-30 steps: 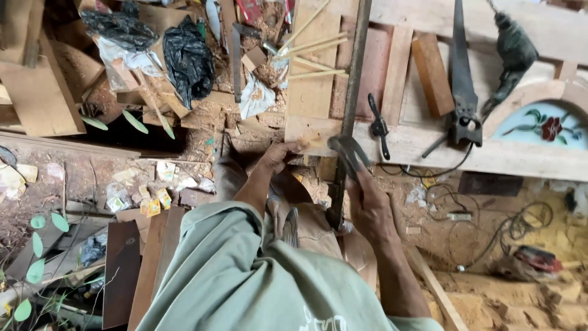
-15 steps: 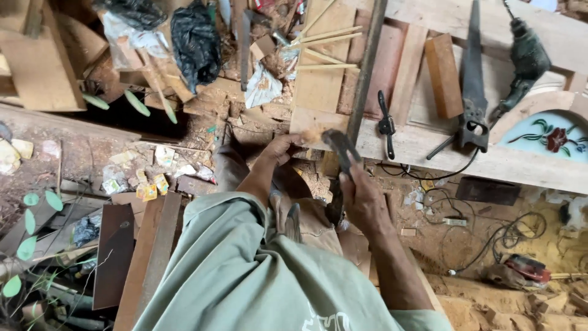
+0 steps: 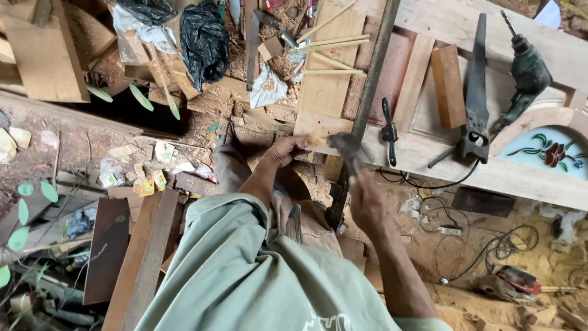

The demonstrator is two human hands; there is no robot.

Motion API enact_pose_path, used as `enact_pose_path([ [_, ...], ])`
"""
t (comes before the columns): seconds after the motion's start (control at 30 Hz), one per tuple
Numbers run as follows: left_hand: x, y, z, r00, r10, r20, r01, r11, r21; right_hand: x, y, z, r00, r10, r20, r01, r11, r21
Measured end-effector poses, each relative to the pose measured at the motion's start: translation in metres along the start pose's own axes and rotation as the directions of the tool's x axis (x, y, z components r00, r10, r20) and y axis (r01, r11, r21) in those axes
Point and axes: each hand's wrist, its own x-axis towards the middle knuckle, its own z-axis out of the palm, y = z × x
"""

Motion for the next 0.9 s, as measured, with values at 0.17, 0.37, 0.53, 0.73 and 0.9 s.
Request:
enact_pose_path([
  [0.17,0.067,-0.030,-0.039,0.993,-0.114,0.005,0.114,0.992,0.046,-0.036,0.069,-0.011,0.993,0.026,-0.116,-0.035,0.997,-0.070],
  [0.37,0.014,-0.010,-0.015,1.000,0.005,0.009,-0.005,1.000,0.000,-0.058,0.077,-0.015,0.911,-0.195,-0.363,0.283,0.937,0.207],
  [0.53,0.010,-0.004,-0.005,1.000,0.008,0.028,-0.007,1.000,-0.018,-0.038,0.080,-0.003,0.996,0.039,-0.081,-0.047,0.994,-0.101],
  [0.73,0.038,-0.024,-0.023,1.000,0.022,0.008,-0.022,0.999,0.042,-0.037,0.057,-0.008,0.951,-0.134,-0.277,0.101,0.986,-0.129],
  [0.9,-0.026,0.016,0.019,1.000,0.014,-0.009,-0.014,0.999,0.052,-0.049,0.098,0.020,0.923,-0.279,-0.267,0.218,0.947,-0.237],
])
